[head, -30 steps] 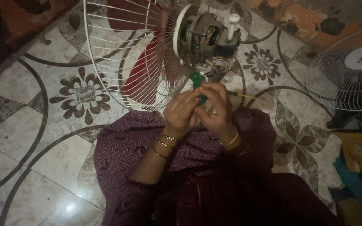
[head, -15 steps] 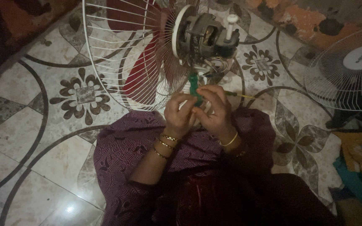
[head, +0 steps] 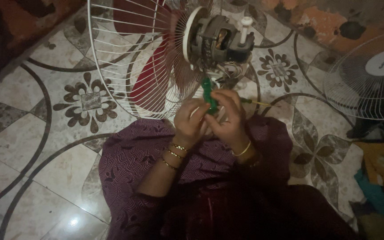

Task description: The person sits on the floor and uses a green-handled screwdriver to tighten screws on the central hub of a white electric fan with red blades. They rotate the fan to access different screw locations and continue tightening throughout the clip.

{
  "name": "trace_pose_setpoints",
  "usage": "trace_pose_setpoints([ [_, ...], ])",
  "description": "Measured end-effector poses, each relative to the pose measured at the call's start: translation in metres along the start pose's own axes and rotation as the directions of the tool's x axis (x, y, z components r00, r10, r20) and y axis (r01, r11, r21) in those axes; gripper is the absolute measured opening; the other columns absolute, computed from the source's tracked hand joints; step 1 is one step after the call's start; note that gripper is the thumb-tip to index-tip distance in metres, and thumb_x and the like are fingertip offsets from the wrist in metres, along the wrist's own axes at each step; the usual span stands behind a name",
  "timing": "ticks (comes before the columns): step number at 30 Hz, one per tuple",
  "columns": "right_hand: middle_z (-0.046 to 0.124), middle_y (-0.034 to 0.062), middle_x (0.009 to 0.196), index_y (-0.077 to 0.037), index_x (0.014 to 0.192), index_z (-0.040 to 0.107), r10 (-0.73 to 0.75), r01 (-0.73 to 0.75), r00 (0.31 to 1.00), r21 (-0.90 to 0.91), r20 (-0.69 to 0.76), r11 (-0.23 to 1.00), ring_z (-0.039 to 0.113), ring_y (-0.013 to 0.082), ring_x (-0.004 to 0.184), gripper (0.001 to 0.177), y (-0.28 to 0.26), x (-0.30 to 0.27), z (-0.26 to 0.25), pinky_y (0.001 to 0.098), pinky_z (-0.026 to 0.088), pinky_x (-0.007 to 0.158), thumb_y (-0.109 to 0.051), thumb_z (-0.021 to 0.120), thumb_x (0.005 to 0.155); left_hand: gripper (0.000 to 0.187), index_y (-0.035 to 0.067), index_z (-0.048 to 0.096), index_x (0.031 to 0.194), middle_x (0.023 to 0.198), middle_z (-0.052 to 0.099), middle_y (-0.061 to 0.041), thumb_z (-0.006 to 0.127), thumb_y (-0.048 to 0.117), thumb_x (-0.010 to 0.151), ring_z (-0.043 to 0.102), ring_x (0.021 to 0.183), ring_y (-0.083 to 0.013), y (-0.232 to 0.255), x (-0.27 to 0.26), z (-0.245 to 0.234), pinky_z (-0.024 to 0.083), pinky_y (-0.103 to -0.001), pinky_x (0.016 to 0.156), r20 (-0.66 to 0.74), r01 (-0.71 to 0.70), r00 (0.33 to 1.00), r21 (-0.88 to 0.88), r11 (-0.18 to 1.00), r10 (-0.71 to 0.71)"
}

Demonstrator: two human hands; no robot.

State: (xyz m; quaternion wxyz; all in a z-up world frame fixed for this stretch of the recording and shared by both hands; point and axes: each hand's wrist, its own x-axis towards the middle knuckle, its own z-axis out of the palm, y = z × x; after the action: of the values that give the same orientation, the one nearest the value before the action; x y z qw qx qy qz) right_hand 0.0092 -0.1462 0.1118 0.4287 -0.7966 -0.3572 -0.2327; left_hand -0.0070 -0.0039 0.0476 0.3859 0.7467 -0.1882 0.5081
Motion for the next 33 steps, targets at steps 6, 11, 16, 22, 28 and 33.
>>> trace_pose_setpoints([
  [6, 0.06, 0.0142, 0.123, -0.001, 0.119, 0.065, -0.183, 0.184, 0.983, -0.047, 0.03, 0.982, 0.063, 0.0268, 0.112, 0.049, 0.0, 0.021, 0.002, 0.039, 0.056, 0.094, -0.009, 0.083, 0.074, 0.039, 0.004, 0.064, 0.119, 0.114, 0.066, -0.012, 0.079, -0.003, 0.084, 0.07, 0.105, -0.025, -0.008, -0.011, 0.001, 0.061, -0.033, 0.087, -0.049, 0.062, 0.997, -0.001, 0.998, -0.062],
  [11, 0.067, 0.0126, 0.115, -0.004, 0.114, 0.068, -0.351, 0.351, 0.936, -0.009, 0.014, 0.936, 0.066, 0.0218, 0.102, 0.038, 0.018, 0.041, 0.008, 0.0358, 0.056, 0.085, -0.009, 0.085, 0.08, 0.044, 0.002, 0.059, 0.124, 0.124, 0.062, -0.016, 0.077, 0.002, 0.084, 0.068, 0.111, -0.0309, -0.014, -0.01, -0.006, 0.062, -0.037, 0.091, -0.05, 0.041, 0.998, 0.013, 0.999, -0.04],
  [16, 0.066, 0.0121, 0.116, -0.003, 0.117, 0.066, -0.448, 0.453, 0.89, 0.058, -0.088, 0.889, 0.066, 0.0229, 0.098, 0.042, 0.032, 0.044, 0.018, 0.0354, 0.056, 0.081, -0.024, 0.082, 0.086, 0.032, 0.006, 0.064, 0.121, 0.124, 0.064, -0.016, 0.077, 0.014, 0.093, 0.072, 0.103, -0.0257, -0.017, -0.007, 0.003, 0.066, -0.03, 0.078, -0.074, -0.06, 0.995, 0.007, 0.998, 0.06],
  [22, 0.068, 0.0124, 0.118, -0.005, 0.118, 0.065, -0.492, 0.486, 0.87, 0.12, 0.025, 0.866, 0.067, 0.0232, 0.097, 0.038, 0.044, 0.038, 0.002, 0.0389, 0.054, 0.081, -0.036, 0.067, 0.097, 0.027, 0.007, 0.066, 0.119, 0.119, 0.066, -0.015, 0.072, 0.019, 0.096, 0.072, 0.099, -0.0247, -0.01, -0.002, 0.012, 0.067, -0.032, 0.076, -0.044, -0.091, 0.995, -0.103, 0.991, 0.087],
  [28, 0.067, 0.018, 0.124, 0.002, 0.121, 0.067, -0.405, 0.375, 0.895, 0.175, 0.187, 0.91, 0.071, 0.0248, 0.102, 0.035, 0.03, 0.049, -0.019, 0.0379, 0.057, 0.085, -0.014, 0.066, 0.089, 0.034, 0.008, 0.063, 0.13, 0.12, 0.066, -0.014, 0.073, 0.009, 0.097, 0.071, 0.107, -0.0278, 0.001, 0.004, -0.011, 0.063, -0.036, 0.086, 0.034, -0.034, 0.999, -0.028, 0.999, 0.035],
  [33, 0.068, 0.0168, 0.127, 0.004, 0.12, 0.068, -0.313, 0.294, 0.905, 0.11, 0.288, 0.95, 0.071, 0.0269, 0.108, 0.041, 0.012, 0.053, -0.032, 0.0367, 0.058, 0.09, 0.004, 0.067, 0.079, 0.039, 0.006, 0.066, 0.127, 0.118, 0.065, -0.017, 0.072, 0.001, 0.089, 0.071, 0.105, -0.0302, 0.008, 0.006, -0.007, 0.064, -0.036, 0.087, 0.037, 0.001, 0.999, -0.034, 0.999, 0.0],
])
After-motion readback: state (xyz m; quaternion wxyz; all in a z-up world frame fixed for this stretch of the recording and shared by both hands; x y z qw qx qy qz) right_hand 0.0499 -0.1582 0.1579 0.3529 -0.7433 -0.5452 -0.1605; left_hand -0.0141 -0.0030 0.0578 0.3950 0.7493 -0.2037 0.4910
